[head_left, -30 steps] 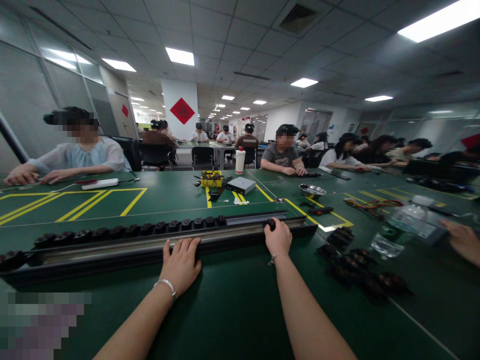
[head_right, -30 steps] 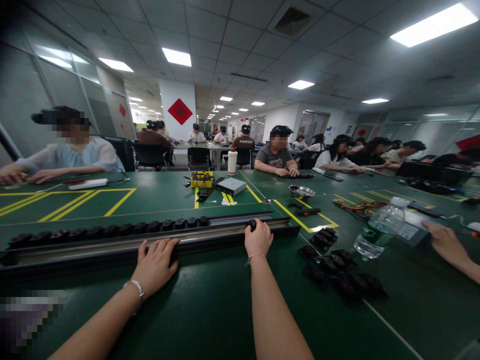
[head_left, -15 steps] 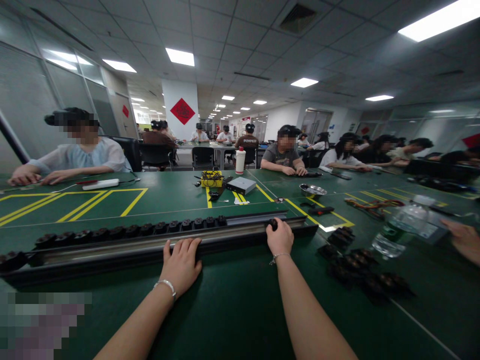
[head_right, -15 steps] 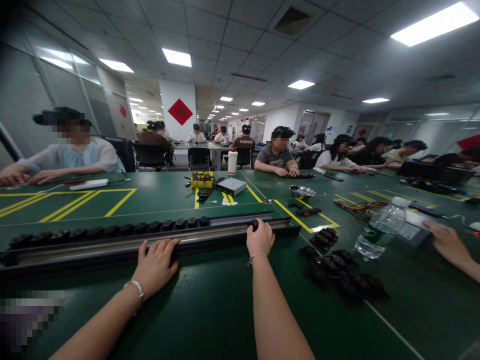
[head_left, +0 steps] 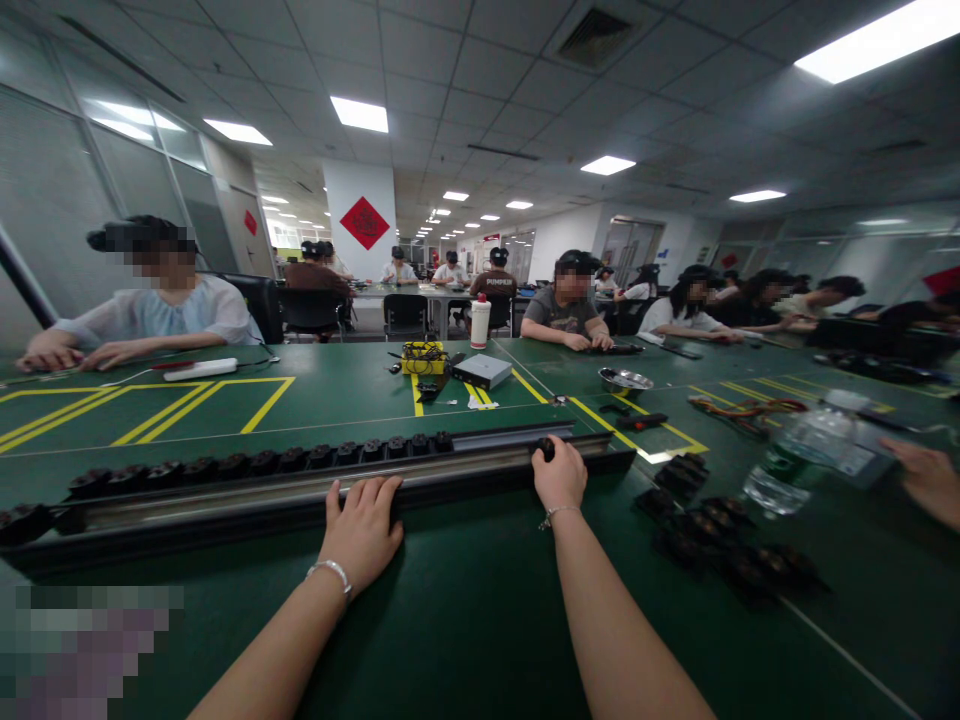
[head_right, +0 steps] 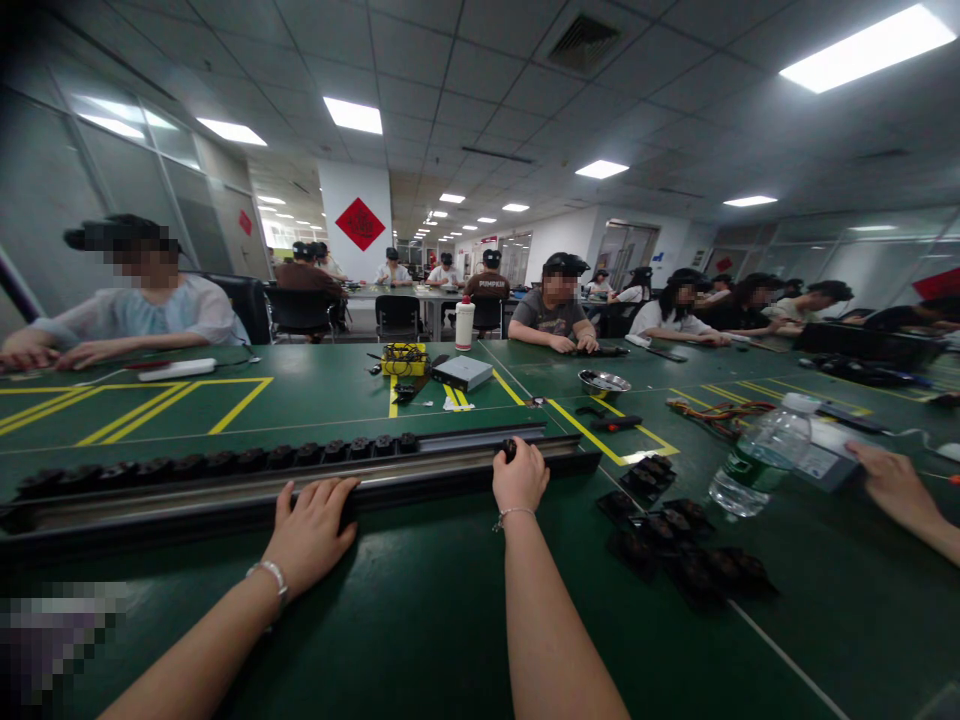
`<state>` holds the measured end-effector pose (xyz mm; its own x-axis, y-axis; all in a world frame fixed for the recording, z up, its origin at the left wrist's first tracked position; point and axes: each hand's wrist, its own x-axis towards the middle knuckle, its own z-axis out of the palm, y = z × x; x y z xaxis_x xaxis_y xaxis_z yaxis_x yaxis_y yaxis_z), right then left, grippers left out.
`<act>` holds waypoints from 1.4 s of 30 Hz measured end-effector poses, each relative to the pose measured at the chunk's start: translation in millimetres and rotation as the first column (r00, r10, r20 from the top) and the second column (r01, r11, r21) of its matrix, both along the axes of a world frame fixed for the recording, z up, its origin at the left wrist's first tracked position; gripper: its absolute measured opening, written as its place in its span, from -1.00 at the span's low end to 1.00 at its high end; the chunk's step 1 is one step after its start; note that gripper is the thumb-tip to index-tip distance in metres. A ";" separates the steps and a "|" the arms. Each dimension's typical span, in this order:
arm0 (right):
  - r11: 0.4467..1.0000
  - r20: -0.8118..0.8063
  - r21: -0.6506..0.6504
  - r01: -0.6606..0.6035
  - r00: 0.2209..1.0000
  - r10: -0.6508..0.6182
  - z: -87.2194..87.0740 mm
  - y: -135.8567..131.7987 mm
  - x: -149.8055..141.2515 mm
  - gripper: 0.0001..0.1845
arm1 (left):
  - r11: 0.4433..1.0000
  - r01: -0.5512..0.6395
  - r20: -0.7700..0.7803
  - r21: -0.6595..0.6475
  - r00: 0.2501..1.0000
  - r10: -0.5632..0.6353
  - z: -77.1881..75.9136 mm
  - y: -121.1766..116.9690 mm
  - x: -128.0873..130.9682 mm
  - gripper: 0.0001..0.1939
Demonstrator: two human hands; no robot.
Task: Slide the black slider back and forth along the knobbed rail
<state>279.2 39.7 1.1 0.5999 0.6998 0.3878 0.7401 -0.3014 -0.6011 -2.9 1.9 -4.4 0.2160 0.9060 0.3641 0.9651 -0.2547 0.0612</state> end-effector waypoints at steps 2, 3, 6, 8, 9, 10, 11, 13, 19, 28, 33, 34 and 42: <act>1.000 0.000 0.002 -0.004 1.000 0.004 -0.1 0.2 0.1 -0.57 | 1.000 -0.007 -0.001 -0.009 1.000 0.007 0.7 -0.4 0.2 -0.49; 1.000 0.000 0.000 -0.006 1.000 0.006 -0.1 0.3 0.2 -0.57 | 1.000 -0.010 0.000 -0.012 1.000 0.010 1.1 -0.6 0.4 -0.49; 1.000 0.000 -0.012 -0.008 1.000 0.008 0.3 0.5 0.8 -0.57 | 1.000 -0.007 0.001 -0.016 1.000 0.007 2.3 -1.2 0.7 -0.49; 1.000 0.002 -0.016 -0.005 1.000 0.005 0.5 0.4 1.5 -0.56 | 1.000 -0.007 -0.002 -0.022 1.000 0.007 2.8 -1.3 0.9 -0.49; 1.000 0.002 -0.016 -0.004 1.000 0.004 0.4 0.4 1.9 -0.56 | 1.000 -0.009 -0.003 -0.024 1.000 0.008 3.0 -1.3 1.0 -0.49; 1.000 0.001 -0.013 -0.002 1.000 0.002 0.3 0.4 2.3 -0.56 | 1.000 -0.008 -0.003 -0.024 1.000 0.008 3.0 -1.3 1.0 -0.49; 1.000 0.001 -0.010 0.000 1.000 0.000 0.2 0.3 2.6 -0.56 | 1.000 -0.006 -0.002 -0.024 1.000 0.006 3.0 -1.3 1.0 -0.49; 1.000 0.003 -0.008 0.003 1.000 -0.003 0.2 0.3 3.0 -0.56 | 1.000 -0.005 -0.001 -0.023 1.000 0.005 2.9 -1.3 1.2 -0.49; 1.000 0.007 -0.025 0.006 1.000 -0.006 1.6 -0.5 2.0 -0.56 | 0.999 -0.021 -0.005 -0.035 1.000 0.020 2.4 -0.9 1.4 -0.49; 1.000 0.012 -0.019 0.016 1.000 -0.016 2.8 -1.0 7.5 -0.56 | 1.000 -0.017 -0.009 -0.022 1.000 0.017 2.2 -1.4 1.3 -0.49; 0.999 0.005 -0.031 0.008 1.000 -0.008 1.3 0.2 10.1 -0.55 | 0.999 -0.024 -0.009 -0.039 1.000 0.024 5.3 -3.0 2.7 -0.49; 0.999 0.001 -0.035 0.005 1.000 -0.005 1.0 0.4 10.3 -0.54 | 0.999 -0.025 -0.008 -0.044 1.000 0.025 5.8 -3.1 2.9 -0.49; 0.999 -0.013 -0.041 -0.001 1.000 0.000 0.5 0.4 10.3 -0.54 | 0.998 -0.018 0.005 -0.053 1.000 0.019 7.4 -3.2 3.8 -0.50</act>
<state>289.5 40.1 1.7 0.6045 0.7153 0.3507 0.7323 -0.3255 -0.5982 0.8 -1.3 2.9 0.1970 0.9278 0.3169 0.9692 -0.2330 0.0798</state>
